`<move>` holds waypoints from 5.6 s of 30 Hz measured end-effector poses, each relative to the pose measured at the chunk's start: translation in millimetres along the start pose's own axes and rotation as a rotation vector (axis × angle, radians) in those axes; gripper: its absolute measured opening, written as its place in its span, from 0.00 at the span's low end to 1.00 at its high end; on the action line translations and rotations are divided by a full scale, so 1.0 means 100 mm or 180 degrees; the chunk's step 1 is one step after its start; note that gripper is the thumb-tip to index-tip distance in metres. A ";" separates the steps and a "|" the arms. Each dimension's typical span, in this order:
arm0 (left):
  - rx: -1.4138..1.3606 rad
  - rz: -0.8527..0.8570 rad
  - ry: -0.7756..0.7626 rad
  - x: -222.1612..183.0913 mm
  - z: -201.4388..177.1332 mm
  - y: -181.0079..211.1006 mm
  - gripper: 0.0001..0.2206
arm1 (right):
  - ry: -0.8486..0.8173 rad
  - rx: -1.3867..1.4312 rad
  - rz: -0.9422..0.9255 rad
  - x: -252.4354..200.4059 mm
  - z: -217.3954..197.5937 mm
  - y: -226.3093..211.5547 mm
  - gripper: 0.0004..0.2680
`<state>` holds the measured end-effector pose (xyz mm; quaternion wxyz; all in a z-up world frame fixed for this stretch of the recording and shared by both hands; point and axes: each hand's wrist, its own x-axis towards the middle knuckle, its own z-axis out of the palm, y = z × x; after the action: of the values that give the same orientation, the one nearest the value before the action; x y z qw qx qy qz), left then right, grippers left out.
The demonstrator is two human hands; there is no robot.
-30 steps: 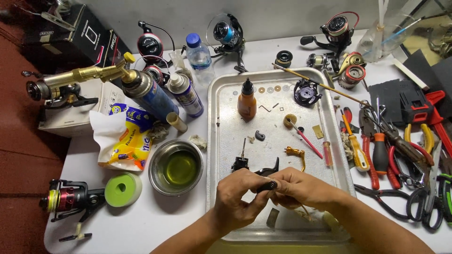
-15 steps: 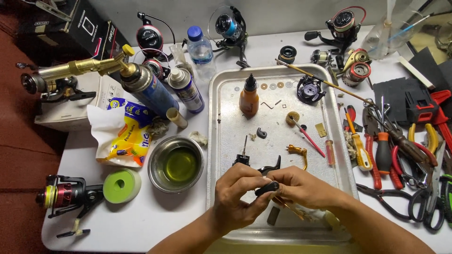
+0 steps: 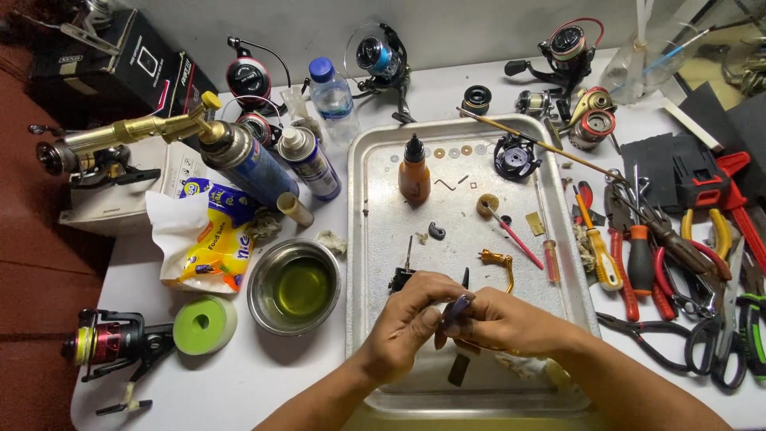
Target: Disassembling and cleaning the internal components of a fishing reel using pliers and a cleaning solution on a workbench.
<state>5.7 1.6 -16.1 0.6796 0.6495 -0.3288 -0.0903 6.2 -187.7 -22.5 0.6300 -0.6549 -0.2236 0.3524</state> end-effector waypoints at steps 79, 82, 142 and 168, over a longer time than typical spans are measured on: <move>-0.1455 -0.1145 0.1077 0.09 -0.20 -0.33 0.06 | 0.1819 -0.5307 0.4145 -1.34 -1.32 1.02 0.15; -0.1402 -0.1007 0.1027 0.09 -0.18 -0.33 0.06 | 0.1784 -0.4816 0.4276 -1.16 -1.15 0.65 0.11; 0.2903 0.1375 0.1022 0.44 -0.11 0.05 0.07 | 0.1632 0.0389 -0.0012 -0.90 0.11 -0.07 0.10; 0.3258 0.1700 0.1388 0.48 -0.11 -0.14 0.06 | 0.2581 -0.2625 -0.0339 -0.51 0.50 -0.12 0.07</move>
<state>52.8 -17.4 -13.1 0.3324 0.7920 -0.3353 0.3871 -62.0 -190.4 0.3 0.3750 -0.9167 -0.1159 -0.0749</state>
